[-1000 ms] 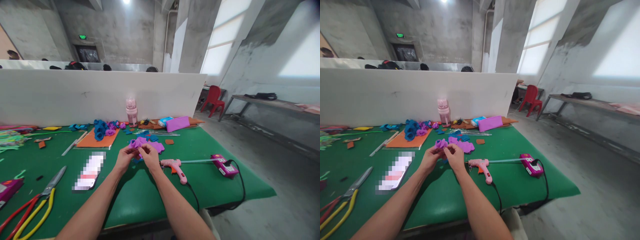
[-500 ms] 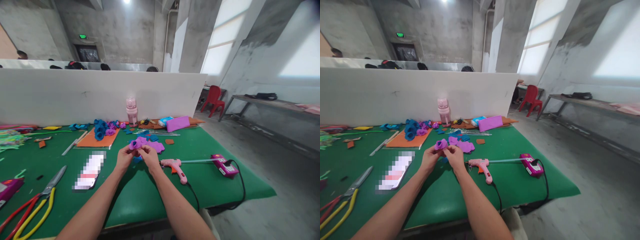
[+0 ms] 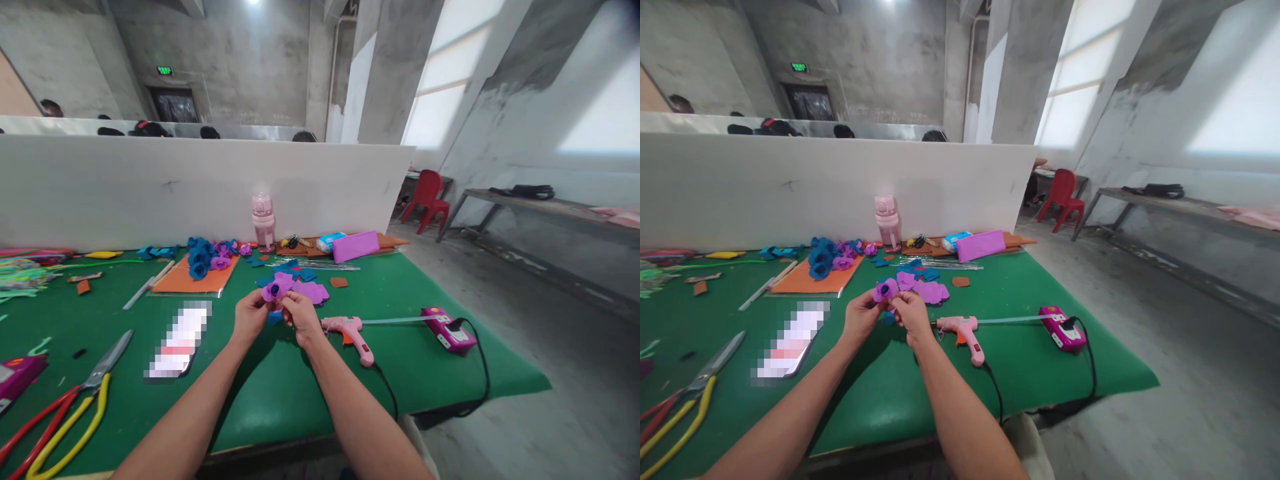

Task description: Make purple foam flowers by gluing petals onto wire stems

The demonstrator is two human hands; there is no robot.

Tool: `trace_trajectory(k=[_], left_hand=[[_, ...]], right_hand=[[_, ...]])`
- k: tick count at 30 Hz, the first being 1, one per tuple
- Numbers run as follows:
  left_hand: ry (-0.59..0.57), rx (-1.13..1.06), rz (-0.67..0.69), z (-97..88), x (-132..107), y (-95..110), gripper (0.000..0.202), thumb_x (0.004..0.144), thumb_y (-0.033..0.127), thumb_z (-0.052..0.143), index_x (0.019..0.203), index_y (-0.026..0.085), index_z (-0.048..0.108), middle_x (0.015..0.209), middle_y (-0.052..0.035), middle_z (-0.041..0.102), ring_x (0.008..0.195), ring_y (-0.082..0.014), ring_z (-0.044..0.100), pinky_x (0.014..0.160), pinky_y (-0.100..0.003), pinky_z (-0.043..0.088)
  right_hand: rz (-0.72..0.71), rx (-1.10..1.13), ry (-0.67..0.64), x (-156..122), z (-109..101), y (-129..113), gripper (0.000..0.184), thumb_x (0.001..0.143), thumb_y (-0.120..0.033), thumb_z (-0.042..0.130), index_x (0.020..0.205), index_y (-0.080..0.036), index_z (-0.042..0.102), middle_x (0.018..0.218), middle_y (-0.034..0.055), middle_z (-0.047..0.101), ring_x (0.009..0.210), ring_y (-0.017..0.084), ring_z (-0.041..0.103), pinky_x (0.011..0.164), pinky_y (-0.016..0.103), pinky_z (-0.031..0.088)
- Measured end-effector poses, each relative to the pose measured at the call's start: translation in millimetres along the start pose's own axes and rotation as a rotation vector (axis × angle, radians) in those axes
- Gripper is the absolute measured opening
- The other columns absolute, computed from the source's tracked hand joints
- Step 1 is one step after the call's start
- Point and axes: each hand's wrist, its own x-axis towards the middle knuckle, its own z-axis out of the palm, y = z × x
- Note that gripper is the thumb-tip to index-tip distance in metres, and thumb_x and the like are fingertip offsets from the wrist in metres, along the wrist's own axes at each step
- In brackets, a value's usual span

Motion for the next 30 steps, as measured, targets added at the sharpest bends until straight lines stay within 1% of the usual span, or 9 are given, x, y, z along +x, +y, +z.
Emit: trace_trajectory(k=[6, 10, 12, 16, 19, 21, 23, 26, 30], left_hand=[[0.008, 0.048, 0.037, 0.4, -0.9, 0.5, 0.010, 0.064, 0.024, 0.066, 0.067, 0.015, 0.068, 0.061, 0.0023, 0.060, 0.059, -0.0112, 0.053, 0.059, -0.020, 0.044], [-0.017, -0.035, -0.033, 1.9, -0.7, 0.5, 0.016, 0.065, 0.028, 0.067, 0.072, 0.014, 0.068, 0.061, 0.0018, 0.060, 0.058, -0.0120, 0.055, 0.058, -0.022, 0.045], [-0.031, -0.099, -0.078, 2.8, -0.4, 1.4, 0.019, 0.066, 0.030, 0.067, 0.074, 0.013, 0.067, 0.060, 0.0017, 0.060, 0.056, -0.0121, 0.055, 0.056, -0.022, 0.046], [-0.039, -0.173, -0.119, 3.6, 0.3, 7.2, 0.022, 0.065, 0.033, 0.069, 0.074, 0.012, 0.067, 0.056, 0.0024, 0.059, 0.052, -0.0109, 0.053, 0.053, -0.022, 0.045], [-0.022, -0.208, -0.128, 3.7, 0.7, 13.2, 0.024, 0.062, 0.032, 0.071, 0.075, 0.012, 0.068, 0.055, 0.0027, 0.059, 0.050, -0.0101, 0.052, 0.053, -0.022, 0.045], [-0.011, -0.236, -0.134, 3.7, 0.8, 16.1, 0.027, 0.060, 0.032, 0.073, 0.077, 0.012, 0.069, 0.056, 0.0022, 0.060, 0.051, -0.0104, 0.052, 0.053, -0.022, 0.045], [-0.006, -0.251, -0.150, 3.6, 0.7, 17.3, 0.029, 0.059, 0.033, 0.074, 0.079, 0.012, 0.069, 0.056, 0.0014, 0.062, 0.051, -0.0112, 0.054, 0.053, -0.023, 0.045], [-0.002, -0.249, -0.173, 3.4, 0.2, 16.8, 0.030, 0.059, 0.036, 0.075, 0.077, 0.012, 0.069, 0.057, -0.0001, 0.063, 0.051, -0.0128, 0.057, 0.054, -0.025, 0.047], [-0.016, -0.235, -0.174, 3.3, -0.5, 16.1, 0.031, 0.060, 0.038, 0.075, 0.076, 0.012, 0.069, 0.059, -0.0013, 0.064, 0.053, -0.0138, 0.058, 0.054, -0.026, 0.048]], right_hand=[[0.015, 0.029, -0.008, 1.1, -1.5, 1.4, 0.012, 0.057, -0.028, 0.056, 0.055, -0.017, 0.052, 0.036, -0.0090, 0.042, 0.030, 0.003, 0.030, 0.031, 0.016, 0.019], [-0.016, 0.030, 0.008, 1.2, -0.1, 1.6, 0.014, 0.058, -0.028, 0.060, 0.059, -0.017, 0.051, 0.040, -0.0088, 0.045, 0.032, 0.003, 0.030, 0.033, 0.017, 0.019], [-0.064, -0.008, 0.030, 1.6, 1.1, 2.7, 0.014, 0.059, -0.029, 0.061, 0.061, -0.017, 0.053, 0.044, -0.0080, 0.048, 0.034, 0.004, 0.032, 0.035, 0.018, 0.022], [-0.219, -0.121, 0.059, 3.1, 1.9, 8.0, 0.013, 0.064, -0.030, 0.060, 0.064, -0.017, 0.055, 0.052, -0.0052, 0.054, 0.045, 0.008, 0.046, 0.046, 0.021, 0.038], [-0.319, -0.242, 0.063, 3.0, 1.4, 11.1, 0.012, 0.067, -0.030, 0.059, 0.067, -0.018, 0.058, 0.058, -0.0027, 0.058, 0.054, 0.012, 0.053, 0.054, 0.024, 0.043], [-0.331, -0.261, 0.050, 2.2, 1.1, 10.6, 0.011, 0.068, -0.030, 0.059, 0.068, -0.019, 0.059, 0.060, -0.0020, 0.060, 0.055, 0.012, 0.053, 0.054, 0.023, 0.043], [-0.282, -0.199, 0.042, 1.5, 0.9, 8.4, 0.011, 0.067, -0.029, 0.058, 0.068, -0.019, 0.058, 0.058, -0.0025, 0.058, 0.050, 0.010, 0.050, 0.049, 0.022, 0.040], [-0.171, -0.067, 0.051, 1.7, 0.3, 4.8, 0.012, 0.065, -0.029, 0.058, 0.067, -0.018, 0.057, 0.054, -0.0041, 0.055, 0.040, 0.007, 0.040, 0.038, 0.019, 0.030], [-0.130, -0.004, 0.036, 2.3, -0.3, 2.8, 0.016, 0.064, -0.032, 0.060, 0.065, -0.017, 0.054, 0.052, -0.0049, 0.054, 0.037, 0.004, 0.035, 0.036, 0.018, 0.026]])
